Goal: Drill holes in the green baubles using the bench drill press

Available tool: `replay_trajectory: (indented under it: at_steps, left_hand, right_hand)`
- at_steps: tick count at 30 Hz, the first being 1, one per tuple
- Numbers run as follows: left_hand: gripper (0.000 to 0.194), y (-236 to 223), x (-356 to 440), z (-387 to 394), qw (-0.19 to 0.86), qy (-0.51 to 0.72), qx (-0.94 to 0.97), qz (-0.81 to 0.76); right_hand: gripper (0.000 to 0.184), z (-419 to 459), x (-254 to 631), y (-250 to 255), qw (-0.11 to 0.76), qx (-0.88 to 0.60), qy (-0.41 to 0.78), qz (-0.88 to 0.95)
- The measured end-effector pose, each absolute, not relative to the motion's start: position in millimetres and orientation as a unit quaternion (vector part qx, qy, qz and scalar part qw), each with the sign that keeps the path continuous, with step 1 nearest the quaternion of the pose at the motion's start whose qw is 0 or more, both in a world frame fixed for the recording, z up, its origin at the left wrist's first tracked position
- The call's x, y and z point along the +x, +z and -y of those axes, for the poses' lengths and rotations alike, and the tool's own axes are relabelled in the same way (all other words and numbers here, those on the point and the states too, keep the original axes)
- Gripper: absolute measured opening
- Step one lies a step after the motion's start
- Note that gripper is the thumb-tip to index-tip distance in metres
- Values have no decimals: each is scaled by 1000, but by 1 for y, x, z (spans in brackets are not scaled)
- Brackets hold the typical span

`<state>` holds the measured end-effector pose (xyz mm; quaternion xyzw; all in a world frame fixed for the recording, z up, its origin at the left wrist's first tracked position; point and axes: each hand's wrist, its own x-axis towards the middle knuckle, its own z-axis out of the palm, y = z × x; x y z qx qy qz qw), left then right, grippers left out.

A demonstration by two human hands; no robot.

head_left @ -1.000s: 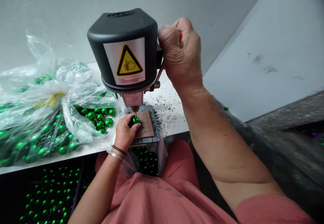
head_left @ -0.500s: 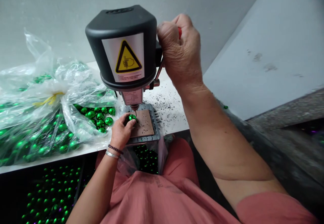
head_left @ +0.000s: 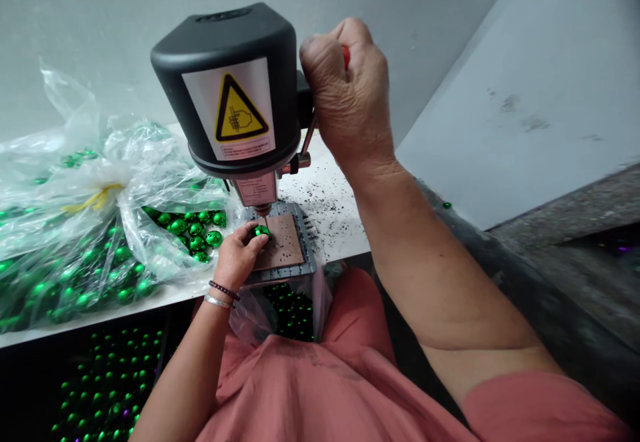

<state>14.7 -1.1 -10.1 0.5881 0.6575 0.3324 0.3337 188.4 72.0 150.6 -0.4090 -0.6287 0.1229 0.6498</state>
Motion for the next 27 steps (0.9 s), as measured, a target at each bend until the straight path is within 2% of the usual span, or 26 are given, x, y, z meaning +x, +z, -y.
replay_trajectory:
  at_steps: [8,14,18,21,24,27]
  left_hand:
    - [41,-6,30,2,161,227,668,-690]
    - [44,-8,30,1,188,234,657,-692]
    - [47,-11,30,1,178,220,653,-703]
    - [47,-15,31,2,165,214,650,-710]
    - [45,-17,31,3,158,216,649,-712]
    - [44,-18,31,4,156,221,652,-708]
  right_hand:
    - [32,-71,188,150,654,-405,123,626]
    - [29,-67,190,156,633,-428,125,633]
    - [25,-67,193,161,599,-446,122,654]
    - [24,-66,192,160,609,-433,116,655]
    - [23,-55,189,152,635,-418,73,645]
    - [19,-34,187,135,666,-392,-26,634]
